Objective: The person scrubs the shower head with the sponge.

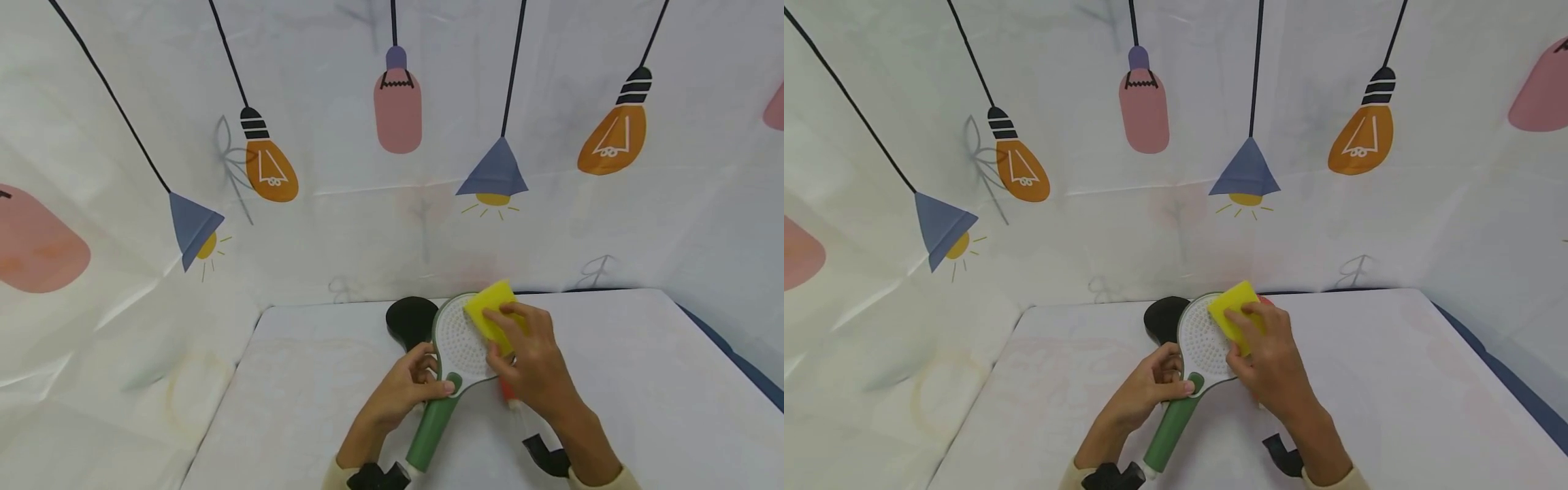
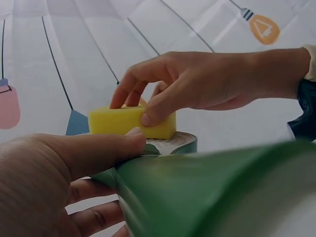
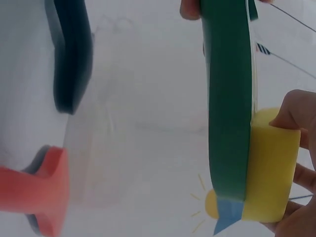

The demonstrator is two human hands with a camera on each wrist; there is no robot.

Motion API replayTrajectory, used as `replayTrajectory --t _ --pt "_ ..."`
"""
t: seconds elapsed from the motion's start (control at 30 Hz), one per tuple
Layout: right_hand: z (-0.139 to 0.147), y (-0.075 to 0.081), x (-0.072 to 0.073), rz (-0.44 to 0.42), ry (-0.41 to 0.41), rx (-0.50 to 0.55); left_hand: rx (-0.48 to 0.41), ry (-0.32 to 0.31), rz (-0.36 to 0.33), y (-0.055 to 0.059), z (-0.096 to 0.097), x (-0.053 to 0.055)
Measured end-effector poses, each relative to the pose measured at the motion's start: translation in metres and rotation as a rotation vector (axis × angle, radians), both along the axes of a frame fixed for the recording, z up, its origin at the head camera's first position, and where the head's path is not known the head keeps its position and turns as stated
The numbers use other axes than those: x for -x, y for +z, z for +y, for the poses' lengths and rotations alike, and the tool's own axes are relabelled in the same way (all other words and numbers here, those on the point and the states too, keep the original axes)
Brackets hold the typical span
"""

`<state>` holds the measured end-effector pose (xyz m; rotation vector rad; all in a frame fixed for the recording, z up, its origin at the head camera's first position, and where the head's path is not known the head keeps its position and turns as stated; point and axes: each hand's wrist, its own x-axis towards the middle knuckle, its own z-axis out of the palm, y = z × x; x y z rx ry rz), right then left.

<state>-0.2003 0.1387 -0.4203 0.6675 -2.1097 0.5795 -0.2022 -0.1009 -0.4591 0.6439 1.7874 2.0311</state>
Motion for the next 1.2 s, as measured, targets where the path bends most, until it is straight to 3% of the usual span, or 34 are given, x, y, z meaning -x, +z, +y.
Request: replayTrajectory --t 0.53,0.73,1.2 --pt "-0.033 -0.004 -0.016 -0.119 0.213 -0.106 -0.017 0.045 0.009 0.001 -0.005 0.003" --pt "-0.034 -0.006 -0.015 -0.086 0.298 -0.151 -0.024 0.031 -0.014 0.001 -0.006 0.003" --pt "-0.03 -0.007 -0.008 -0.01 0.235 -0.114 0.056 0.005 -0.01 -0.001 0.0 0.003"
